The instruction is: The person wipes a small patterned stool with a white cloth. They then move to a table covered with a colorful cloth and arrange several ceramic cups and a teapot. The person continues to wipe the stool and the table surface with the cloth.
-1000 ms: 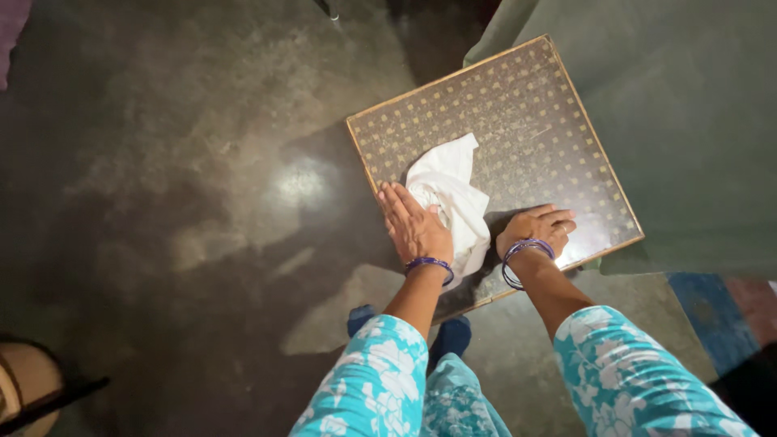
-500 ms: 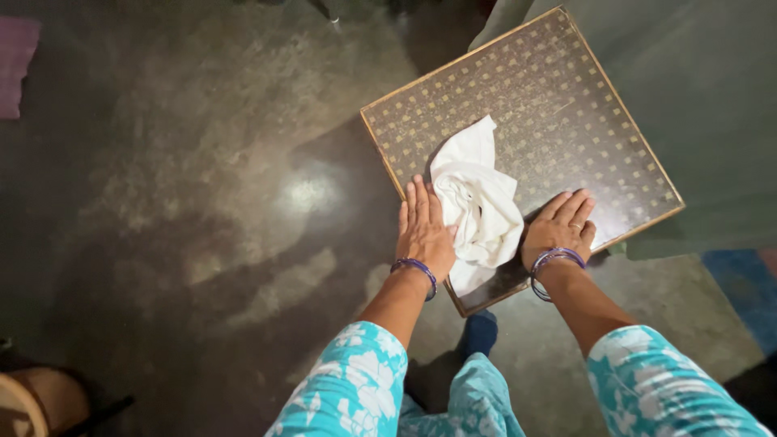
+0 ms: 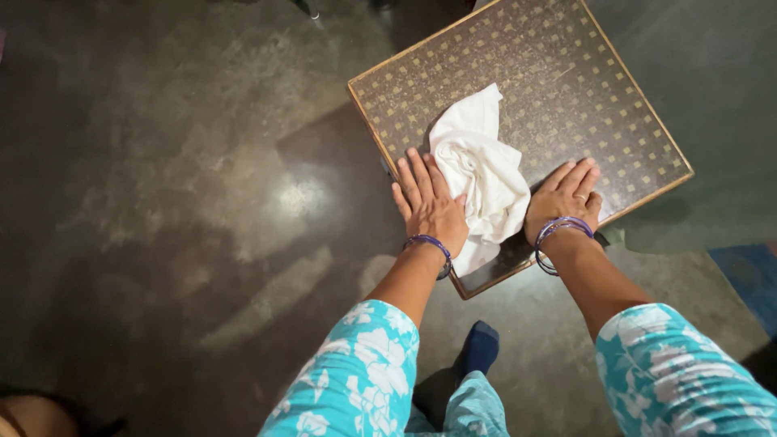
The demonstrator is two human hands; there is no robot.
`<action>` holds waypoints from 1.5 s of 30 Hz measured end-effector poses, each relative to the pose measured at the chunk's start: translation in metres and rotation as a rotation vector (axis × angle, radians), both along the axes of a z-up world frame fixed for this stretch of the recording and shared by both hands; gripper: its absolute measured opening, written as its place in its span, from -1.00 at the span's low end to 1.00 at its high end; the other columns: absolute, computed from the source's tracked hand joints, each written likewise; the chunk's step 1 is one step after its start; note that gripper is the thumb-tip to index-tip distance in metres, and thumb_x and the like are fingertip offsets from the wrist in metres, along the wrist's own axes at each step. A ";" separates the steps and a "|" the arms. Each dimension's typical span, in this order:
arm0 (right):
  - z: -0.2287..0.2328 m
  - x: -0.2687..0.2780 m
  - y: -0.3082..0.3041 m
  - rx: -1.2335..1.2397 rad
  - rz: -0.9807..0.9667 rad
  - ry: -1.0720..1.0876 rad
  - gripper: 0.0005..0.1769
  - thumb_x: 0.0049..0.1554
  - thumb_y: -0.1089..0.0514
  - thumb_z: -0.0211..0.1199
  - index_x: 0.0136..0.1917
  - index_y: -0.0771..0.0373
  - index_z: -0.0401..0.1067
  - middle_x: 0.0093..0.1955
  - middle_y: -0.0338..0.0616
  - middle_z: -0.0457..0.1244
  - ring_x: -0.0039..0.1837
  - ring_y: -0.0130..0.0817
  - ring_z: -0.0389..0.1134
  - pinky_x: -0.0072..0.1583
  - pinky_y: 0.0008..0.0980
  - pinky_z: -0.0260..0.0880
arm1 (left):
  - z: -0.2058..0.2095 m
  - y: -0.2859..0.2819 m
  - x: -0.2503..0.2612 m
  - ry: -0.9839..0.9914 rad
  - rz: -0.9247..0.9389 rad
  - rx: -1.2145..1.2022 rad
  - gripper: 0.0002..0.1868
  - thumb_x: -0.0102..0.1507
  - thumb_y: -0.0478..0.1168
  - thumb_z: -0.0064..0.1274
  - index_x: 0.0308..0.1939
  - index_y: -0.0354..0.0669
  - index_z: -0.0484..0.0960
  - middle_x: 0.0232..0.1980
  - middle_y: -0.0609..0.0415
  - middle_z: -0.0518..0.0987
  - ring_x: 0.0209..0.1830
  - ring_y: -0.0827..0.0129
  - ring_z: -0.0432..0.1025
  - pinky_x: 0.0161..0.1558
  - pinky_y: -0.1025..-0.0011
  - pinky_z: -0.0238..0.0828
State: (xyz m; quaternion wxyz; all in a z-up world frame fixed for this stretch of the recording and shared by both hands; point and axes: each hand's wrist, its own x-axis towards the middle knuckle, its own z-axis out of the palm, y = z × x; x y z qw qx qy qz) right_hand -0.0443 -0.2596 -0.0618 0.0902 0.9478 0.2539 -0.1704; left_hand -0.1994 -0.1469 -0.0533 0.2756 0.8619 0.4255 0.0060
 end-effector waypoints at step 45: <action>0.077 -0.005 -0.070 0.885 0.192 0.308 -0.40 0.34 -0.13 -0.02 0.46 0.29 0.30 0.46 0.21 0.21 0.49 0.10 0.21 0.46 -0.17 0.19 | 0.088 -0.071 0.010 -0.608 0.222 -0.310 -0.74 0.09 -0.21 0.14 -0.15 -0.16 0.57 -0.25 -0.13 0.65 -0.21 -0.01 0.57 -0.15 0.15 0.48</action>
